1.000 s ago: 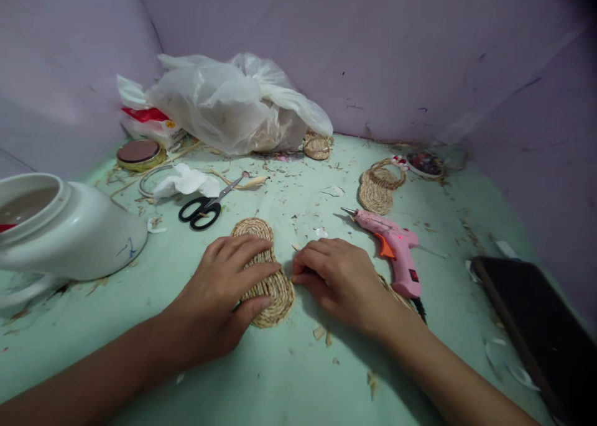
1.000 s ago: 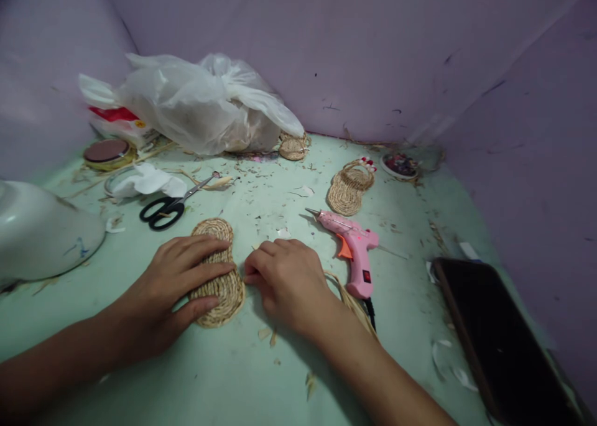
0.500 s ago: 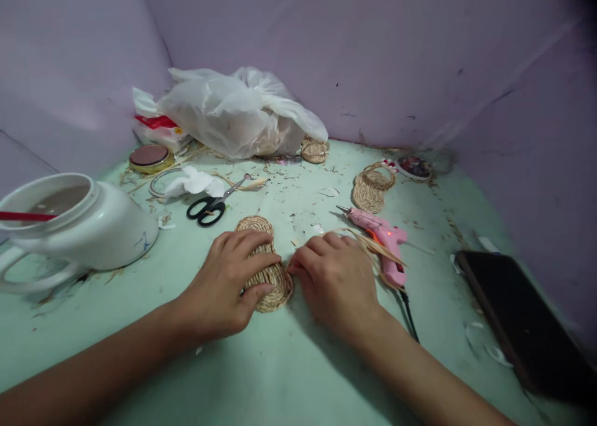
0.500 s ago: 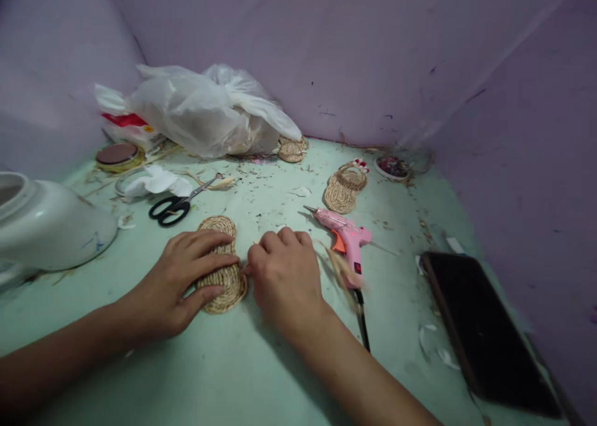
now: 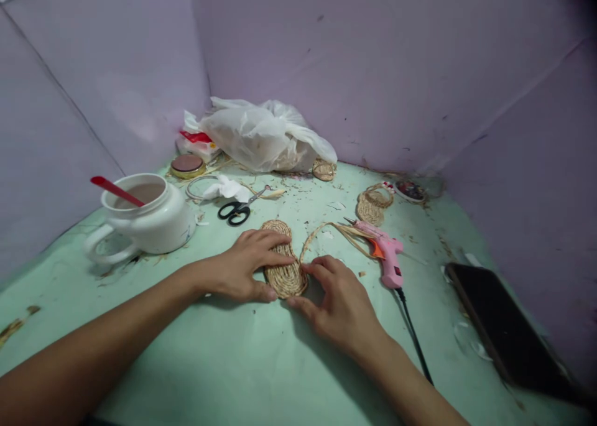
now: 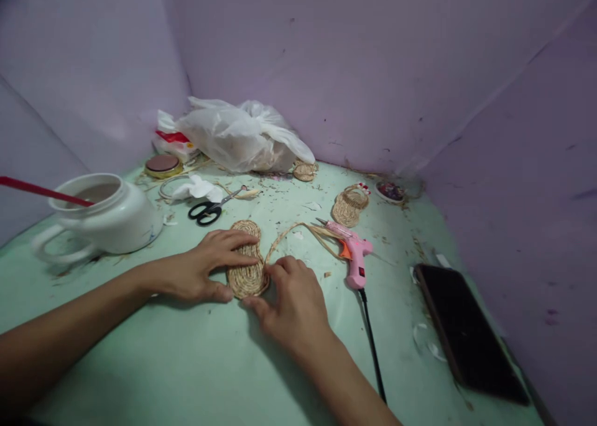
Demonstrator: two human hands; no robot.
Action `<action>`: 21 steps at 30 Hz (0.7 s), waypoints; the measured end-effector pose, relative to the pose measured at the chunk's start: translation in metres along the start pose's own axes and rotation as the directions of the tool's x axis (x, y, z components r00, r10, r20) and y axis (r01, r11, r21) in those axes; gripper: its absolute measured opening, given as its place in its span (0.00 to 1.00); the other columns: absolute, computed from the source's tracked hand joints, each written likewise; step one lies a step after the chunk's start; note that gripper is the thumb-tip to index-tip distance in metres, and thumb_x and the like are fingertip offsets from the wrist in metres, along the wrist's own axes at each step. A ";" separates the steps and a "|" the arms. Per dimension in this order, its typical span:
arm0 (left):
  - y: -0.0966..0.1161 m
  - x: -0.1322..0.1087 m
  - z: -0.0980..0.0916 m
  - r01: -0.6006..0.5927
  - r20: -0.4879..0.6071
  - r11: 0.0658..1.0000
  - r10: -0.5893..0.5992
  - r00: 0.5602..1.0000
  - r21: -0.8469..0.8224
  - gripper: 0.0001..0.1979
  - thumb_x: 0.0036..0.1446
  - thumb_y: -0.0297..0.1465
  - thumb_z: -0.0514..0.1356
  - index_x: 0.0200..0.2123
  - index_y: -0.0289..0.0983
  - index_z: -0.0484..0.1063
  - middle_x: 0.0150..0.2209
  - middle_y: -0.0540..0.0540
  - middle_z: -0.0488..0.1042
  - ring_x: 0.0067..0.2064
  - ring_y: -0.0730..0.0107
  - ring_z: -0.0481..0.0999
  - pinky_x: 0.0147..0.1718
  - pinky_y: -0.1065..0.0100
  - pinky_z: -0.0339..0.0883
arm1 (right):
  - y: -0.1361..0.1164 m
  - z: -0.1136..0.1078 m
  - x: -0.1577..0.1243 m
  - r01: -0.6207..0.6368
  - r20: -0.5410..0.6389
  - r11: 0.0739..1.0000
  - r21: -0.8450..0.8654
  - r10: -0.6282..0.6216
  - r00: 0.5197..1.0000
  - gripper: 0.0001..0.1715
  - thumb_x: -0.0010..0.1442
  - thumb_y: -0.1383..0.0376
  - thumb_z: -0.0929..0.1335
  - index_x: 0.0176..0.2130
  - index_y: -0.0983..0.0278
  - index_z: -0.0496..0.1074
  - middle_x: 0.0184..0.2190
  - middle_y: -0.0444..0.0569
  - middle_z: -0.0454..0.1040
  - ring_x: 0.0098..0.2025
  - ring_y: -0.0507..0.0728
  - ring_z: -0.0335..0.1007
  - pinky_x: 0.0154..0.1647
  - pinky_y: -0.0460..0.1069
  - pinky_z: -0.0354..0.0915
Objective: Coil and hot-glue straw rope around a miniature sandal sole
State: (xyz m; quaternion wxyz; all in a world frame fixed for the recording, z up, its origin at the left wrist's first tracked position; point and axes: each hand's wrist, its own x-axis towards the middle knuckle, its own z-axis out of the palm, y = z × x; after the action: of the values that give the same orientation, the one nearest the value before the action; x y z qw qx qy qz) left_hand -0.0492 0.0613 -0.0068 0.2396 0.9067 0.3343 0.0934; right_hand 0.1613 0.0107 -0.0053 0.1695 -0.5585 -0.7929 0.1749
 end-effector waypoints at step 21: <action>-0.001 0.003 0.010 -0.096 -0.410 0.960 -0.021 0.912 -0.262 0.11 0.57 0.30 0.53 0.40 0.36 0.73 0.47 0.41 0.72 0.52 0.65 0.69 0.52 0.60 0.62 | 0.015 0.003 0.001 -0.028 -0.032 0.866 0.499 0.050 0.998 0.15 0.58 0.60 0.64 0.44 0.64 0.68 0.38 0.50 0.75 0.39 0.56 0.70 0.41 0.51 0.64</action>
State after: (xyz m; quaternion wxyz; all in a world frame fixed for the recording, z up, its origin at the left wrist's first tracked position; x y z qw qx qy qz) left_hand -0.0438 0.0599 -0.0159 0.2868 0.8309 0.3430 0.3312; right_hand 0.1720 0.0163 -0.0150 0.3216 -0.5153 -0.7056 0.3648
